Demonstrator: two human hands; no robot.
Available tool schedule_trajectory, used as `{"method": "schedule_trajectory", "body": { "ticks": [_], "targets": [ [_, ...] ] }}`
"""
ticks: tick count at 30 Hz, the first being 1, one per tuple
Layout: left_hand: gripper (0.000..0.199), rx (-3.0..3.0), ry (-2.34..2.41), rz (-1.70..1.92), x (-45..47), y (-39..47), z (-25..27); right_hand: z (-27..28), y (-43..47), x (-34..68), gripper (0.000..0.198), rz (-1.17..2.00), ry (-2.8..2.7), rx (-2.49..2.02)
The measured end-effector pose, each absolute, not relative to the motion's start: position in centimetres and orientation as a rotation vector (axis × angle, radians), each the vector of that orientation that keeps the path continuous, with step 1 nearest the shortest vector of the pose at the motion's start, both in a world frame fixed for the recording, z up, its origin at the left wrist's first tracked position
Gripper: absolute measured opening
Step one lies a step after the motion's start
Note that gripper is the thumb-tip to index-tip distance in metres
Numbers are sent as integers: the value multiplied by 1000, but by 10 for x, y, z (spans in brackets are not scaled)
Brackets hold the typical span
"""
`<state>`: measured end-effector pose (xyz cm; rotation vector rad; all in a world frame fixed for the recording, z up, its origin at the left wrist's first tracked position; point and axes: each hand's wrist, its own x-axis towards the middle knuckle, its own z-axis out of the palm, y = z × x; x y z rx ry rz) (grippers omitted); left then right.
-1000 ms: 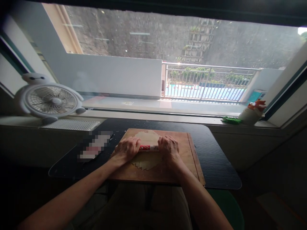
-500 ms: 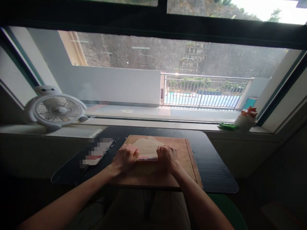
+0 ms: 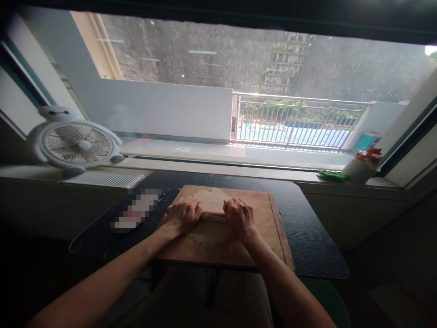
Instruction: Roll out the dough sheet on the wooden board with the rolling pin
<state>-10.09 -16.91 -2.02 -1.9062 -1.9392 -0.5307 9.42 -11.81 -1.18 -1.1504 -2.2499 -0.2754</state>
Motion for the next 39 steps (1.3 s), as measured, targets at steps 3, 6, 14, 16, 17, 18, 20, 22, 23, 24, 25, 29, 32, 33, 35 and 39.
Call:
{"method": "schedule_trajectory", "body": {
  "ticks": [3, 6, 14, 16, 17, 18, 20, 22, 23, 24, 25, 29, 32, 33, 35, 39],
  "targets": [
    [24, -1876, -1951, -549, -99, -169, -17, -15, -126, 94, 33, -246, -2187, -1239],
    [23, -1866, -1990, -518, -97, -174, -12, -15, -134, 95, 35, -226, -2186, -1283],
    [32, -1931, -2062, -383, -88, -230, -11, -21, -185, 108, 29, -207, -2288, -1225],
    [34, -1986, -2063, -351, -90, -235, -9, -21, -189, 110, 28, -199, -2355, -1170],
    [36, -2021, -2072, -328, -92, -232, -7, -19, -187, 110, 29, -185, -2393, -1153],
    [38, -2052, -2089, -304, -94, -226, -3, -15, -181, 109, 32, -168, -2428, -1148],
    [42, -2063, -2125, -289, -100, -205, 6, -7, -162, 104, 40, -157, -2456, -1187],
    [43, -1996, -2139, -333, -107, -178, 14, 2, -138, 95, 46, -180, -2444, -1249],
    [42, -1956, -2137, -361, -110, -164, 17, 5, -125, 89, 46, -189, -2437, -1284],
    [41, -1923, -2134, -383, -112, -151, 18, 7, -113, 83, 45, -189, -2432, -1326],
    [39, -1896, -2137, -395, -115, -139, 18, 7, -102, 78, 43, -173, -2429, -1371],
    [36, -1835, -2161, -404, -121, -111, 5, 4, -66, 62, 42, -15, -2400, -1519],
    [35, -1809, -2123, -433, -120, -112, -3, 1, -53, 59, 43, 70, -2402, -1575],
    [35, -1811, -2093, -455, -118, -118, -5, 0, -53, 59, 42, 81, -2401, -1589],
    [36, -1839, -2022, -516, -114, -137, -6, -3, -62, 63, 40, 53, -2372, -1572],
    [28, -1944, -1946, -647, -107, -187, -8, -18, -91, 76, 33, -121, -2281, -1375]
  ]
}}
